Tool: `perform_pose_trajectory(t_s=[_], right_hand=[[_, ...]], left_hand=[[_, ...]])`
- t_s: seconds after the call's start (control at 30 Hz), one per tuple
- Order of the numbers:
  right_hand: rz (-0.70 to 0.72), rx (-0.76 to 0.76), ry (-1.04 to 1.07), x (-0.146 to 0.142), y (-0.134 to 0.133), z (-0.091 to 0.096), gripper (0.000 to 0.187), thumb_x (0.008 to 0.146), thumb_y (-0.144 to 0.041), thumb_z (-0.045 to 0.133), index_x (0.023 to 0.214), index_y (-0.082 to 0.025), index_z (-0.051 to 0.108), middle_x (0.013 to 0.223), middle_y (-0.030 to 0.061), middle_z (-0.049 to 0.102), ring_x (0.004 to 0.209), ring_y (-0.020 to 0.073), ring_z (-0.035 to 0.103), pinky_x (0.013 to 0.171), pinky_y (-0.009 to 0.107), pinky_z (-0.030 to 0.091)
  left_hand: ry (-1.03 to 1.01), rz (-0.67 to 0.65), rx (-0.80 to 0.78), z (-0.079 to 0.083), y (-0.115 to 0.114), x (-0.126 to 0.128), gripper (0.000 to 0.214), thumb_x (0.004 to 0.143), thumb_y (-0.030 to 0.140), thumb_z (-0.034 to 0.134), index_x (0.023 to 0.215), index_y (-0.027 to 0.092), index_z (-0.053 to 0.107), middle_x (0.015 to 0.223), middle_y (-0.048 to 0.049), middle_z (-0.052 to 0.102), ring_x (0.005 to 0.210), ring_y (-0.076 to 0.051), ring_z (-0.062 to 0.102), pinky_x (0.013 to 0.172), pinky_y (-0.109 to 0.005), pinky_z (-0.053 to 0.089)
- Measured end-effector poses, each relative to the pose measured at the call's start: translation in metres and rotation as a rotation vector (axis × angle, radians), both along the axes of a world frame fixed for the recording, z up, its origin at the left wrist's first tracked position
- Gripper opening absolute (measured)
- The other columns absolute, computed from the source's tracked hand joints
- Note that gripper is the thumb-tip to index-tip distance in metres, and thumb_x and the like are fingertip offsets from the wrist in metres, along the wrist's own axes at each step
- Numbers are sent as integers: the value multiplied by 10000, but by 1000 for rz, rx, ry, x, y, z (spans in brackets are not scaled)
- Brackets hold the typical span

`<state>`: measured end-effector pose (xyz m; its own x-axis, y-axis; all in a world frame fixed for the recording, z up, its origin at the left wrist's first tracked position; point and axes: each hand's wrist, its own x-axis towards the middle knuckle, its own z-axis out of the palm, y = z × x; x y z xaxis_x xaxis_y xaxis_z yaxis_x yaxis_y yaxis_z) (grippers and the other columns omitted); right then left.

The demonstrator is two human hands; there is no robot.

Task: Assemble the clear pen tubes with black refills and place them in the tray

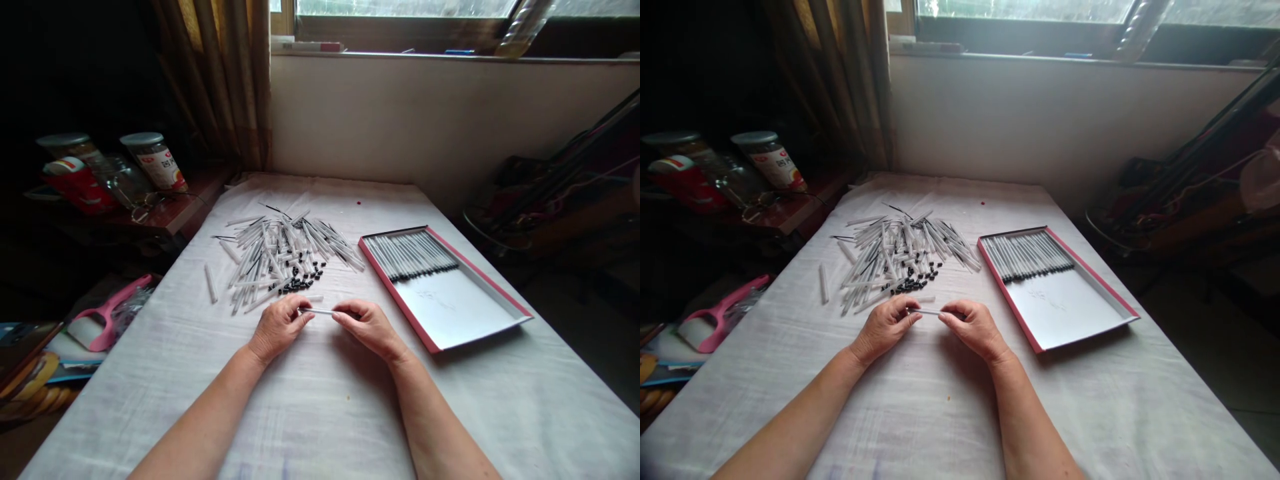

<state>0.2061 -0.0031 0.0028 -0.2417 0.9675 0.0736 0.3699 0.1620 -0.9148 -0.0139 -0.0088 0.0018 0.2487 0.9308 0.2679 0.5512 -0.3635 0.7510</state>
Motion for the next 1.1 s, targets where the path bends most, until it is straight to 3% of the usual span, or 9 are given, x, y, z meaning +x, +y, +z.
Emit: perform_pose_trajectory(t_s=[0.13,0.27,0.37,0.5,0.6,0.67,0.9,1.1], right_hand=[[-9,62,-77,8,1,3,192,804,-363,612,809,-202,716,817,55,746,763,208,673,755,324,504],[-174,73,-87,21,6,1,201,807,-373,595,808,-198,693,800,60,741,762,222,684,747,332,505],[-254,37,-12,25,9,-7,239,819,-386,577,894,-185,683,778,68,742,749,224,702,718,328,518],[-259,-3,52,23,11,-14,298,813,-385,582,1000,-177,685,821,83,753,773,225,721,693,318,534],[-276,4,31,22,10,-13,278,799,-377,596,968,-187,708,818,76,758,768,225,723,712,322,538],[-287,19,15,22,10,-11,259,793,-364,601,945,-191,719,798,69,758,753,223,722,722,324,537],[-281,22,-19,23,11,-10,255,797,-356,604,948,-197,735,752,66,755,732,223,712,707,323,534],[-330,24,62,24,14,-14,308,763,-352,627,1001,-191,737,891,77,758,814,222,691,765,337,524]], left_hand=[[-38,49,-29,-1,2,-1,123,819,311,617,860,205,663,766,-3,676,621,-124,572,633,-237,463],[-60,139,-46,2,9,-4,161,822,341,590,827,198,665,736,-8,666,630,-137,579,623,-236,465],[2,216,28,9,25,-10,175,830,353,573,835,212,677,776,-20,688,681,-160,607,682,-258,478],[306,283,104,26,61,-15,200,850,326,559,939,237,715,939,-50,706,751,-182,633,735,-281,474],[674,284,51,36,87,-13,240,874,321,540,997,259,737,1041,-75,686,885,-231,653,743,-299,472],[757,258,28,39,99,-9,214,854,312,571,948,255,755,1021,-87,683,914,-255,651,742,-311,470],[815,209,-11,42,119,5,117,777,250,650,823,215,751,971,-115,679,947,-304,641,791,-353,462],[721,210,-3,49,125,5,85,760,213,648,805,216,720,951,-104,691,961,-293,630,843,-367,456]])
